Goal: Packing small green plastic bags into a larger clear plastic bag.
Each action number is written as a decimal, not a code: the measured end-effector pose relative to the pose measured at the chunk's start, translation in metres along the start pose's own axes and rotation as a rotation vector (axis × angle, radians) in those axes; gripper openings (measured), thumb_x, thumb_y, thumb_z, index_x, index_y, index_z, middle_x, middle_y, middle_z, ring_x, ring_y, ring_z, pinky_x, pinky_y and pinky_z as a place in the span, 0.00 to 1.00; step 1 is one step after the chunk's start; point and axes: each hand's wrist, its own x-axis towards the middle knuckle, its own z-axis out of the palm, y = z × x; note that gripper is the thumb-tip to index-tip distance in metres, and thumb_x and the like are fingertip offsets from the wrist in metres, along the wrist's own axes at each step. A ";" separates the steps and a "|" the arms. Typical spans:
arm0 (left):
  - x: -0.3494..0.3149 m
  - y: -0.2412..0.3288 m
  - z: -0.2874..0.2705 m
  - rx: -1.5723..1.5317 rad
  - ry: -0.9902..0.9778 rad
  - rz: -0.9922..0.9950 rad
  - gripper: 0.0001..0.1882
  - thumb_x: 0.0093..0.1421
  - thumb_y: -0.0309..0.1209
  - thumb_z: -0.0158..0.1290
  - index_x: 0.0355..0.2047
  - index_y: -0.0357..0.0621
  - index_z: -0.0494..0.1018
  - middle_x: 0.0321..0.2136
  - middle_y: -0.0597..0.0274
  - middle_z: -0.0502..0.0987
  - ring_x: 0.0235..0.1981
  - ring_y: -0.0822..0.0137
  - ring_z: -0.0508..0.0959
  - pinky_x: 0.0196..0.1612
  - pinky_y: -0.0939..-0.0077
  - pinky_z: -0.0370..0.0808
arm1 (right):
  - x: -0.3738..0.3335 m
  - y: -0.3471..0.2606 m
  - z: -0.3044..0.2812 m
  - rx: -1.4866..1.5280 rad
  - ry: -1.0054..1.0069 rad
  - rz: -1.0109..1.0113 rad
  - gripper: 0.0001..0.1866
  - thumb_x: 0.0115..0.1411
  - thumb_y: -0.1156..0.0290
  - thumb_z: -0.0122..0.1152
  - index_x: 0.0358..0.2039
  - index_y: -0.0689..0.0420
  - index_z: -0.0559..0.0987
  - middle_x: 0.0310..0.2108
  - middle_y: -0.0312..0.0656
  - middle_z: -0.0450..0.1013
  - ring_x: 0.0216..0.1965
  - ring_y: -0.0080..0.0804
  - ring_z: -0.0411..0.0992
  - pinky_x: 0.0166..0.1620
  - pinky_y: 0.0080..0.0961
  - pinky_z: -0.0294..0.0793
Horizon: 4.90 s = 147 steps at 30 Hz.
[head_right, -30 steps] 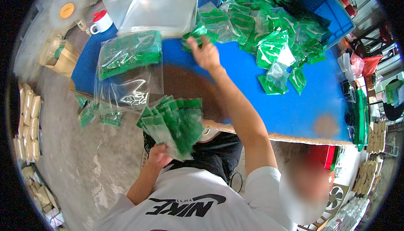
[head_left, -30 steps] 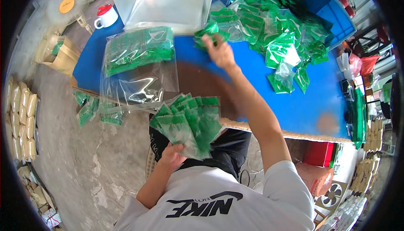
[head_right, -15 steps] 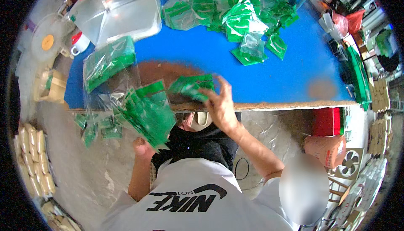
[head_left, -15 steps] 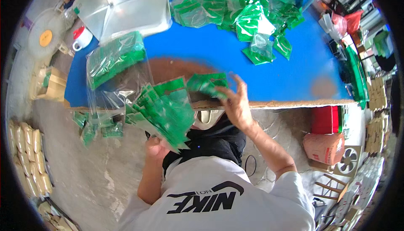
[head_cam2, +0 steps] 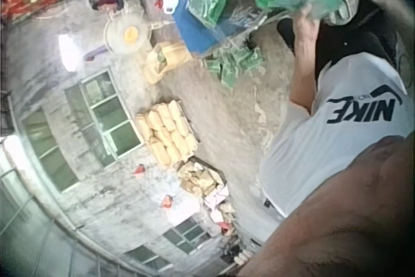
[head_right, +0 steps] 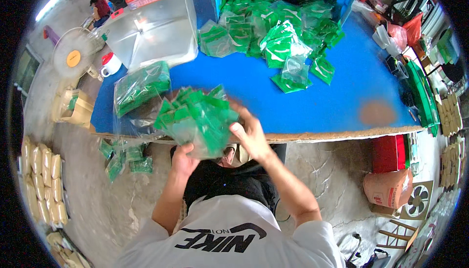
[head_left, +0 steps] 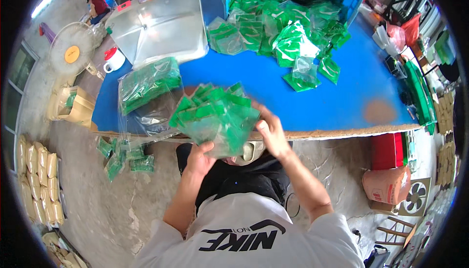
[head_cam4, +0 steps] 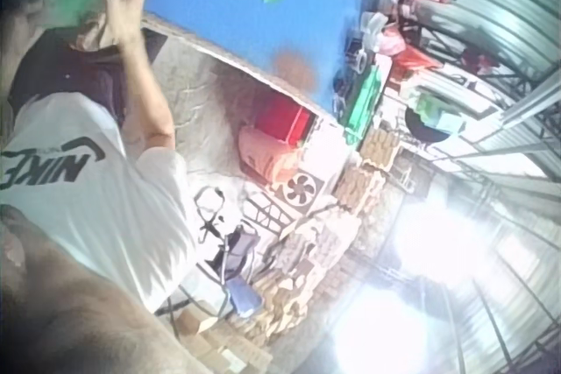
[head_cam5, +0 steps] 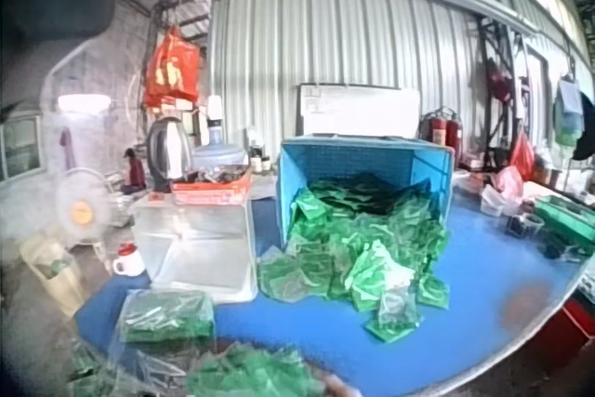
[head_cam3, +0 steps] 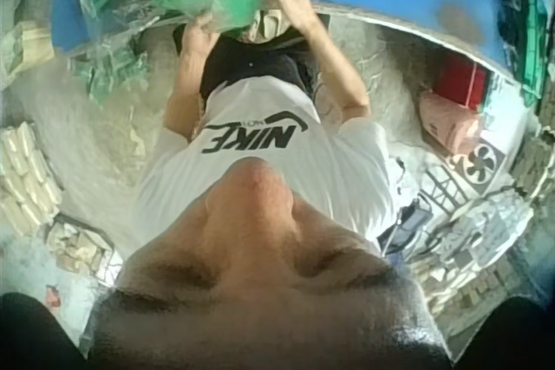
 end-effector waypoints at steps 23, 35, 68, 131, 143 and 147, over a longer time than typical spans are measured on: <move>0.089 0.045 0.035 0.955 -0.321 0.282 0.68 0.46 0.33 0.74 0.72 0.41 0.32 0.68 0.49 0.54 0.69 0.59 0.58 0.69 0.64 0.57 | 0.072 0.027 -0.015 -0.460 -0.136 -0.107 0.63 0.39 0.54 0.83 0.65 0.66 0.50 0.60 0.62 0.63 0.63 0.57 0.63 0.63 0.43 0.65; 0.090 0.050 0.019 0.977 -0.237 0.289 0.74 0.42 0.38 0.76 0.73 0.44 0.28 0.71 0.45 0.47 0.72 0.55 0.50 0.70 0.59 0.54 | 0.073 0.027 -0.005 -0.535 -0.163 -0.140 0.61 0.42 0.61 0.82 0.66 0.60 0.48 0.60 0.58 0.64 0.63 0.54 0.65 0.63 0.42 0.66; 0.084 0.036 0.023 1.002 -0.301 0.327 0.47 0.42 0.30 0.76 0.62 0.41 0.63 0.56 0.59 0.72 0.57 0.65 0.70 0.62 0.65 0.67 | 0.055 0.046 -0.007 -0.615 -0.163 -0.253 0.50 0.48 0.60 0.78 0.60 0.67 0.54 0.45 0.59 0.75 0.45 0.60 0.75 0.46 0.43 0.78; 0.021 0.214 -0.042 2.288 0.052 1.057 0.12 0.54 0.28 0.64 0.40 0.45 0.81 0.31 0.60 0.73 0.31 0.59 0.77 0.33 0.65 0.75 | 0.033 0.015 -0.003 0.658 0.137 0.225 0.35 0.59 0.49 0.63 0.60 0.58 0.70 0.53 0.46 0.75 0.52 0.41 0.75 0.54 0.40 0.77; 0.062 0.119 0.030 1.624 0.196 0.551 0.07 0.57 0.17 0.58 0.36 0.37 0.78 0.18 0.69 0.73 0.22 0.80 0.69 0.25 0.82 0.65 | 0.049 -0.012 0.019 0.565 -0.359 0.570 0.29 0.58 0.68 0.69 0.58 0.60 0.71 0.50 0.44 0.76 0.49 0.34 0.76 0.55 0.33 0.77; 0.060 0.138 0.063 1.757 0.249 0.614 0.06 0.55 0.23 0.62 0.32 0.41 0.76 0.12 0.63 0.70 0.14 0.72 0.67 0.21 0.72 0.65 | 0.071 -0.014 0.004 0.244 -0.434 0.780 0.23 0.56 0.68 0.71 0.52 0.57 0.76 0.46 0.41 0.79 0.47 0.30 0.78 0.49 0.37 0.81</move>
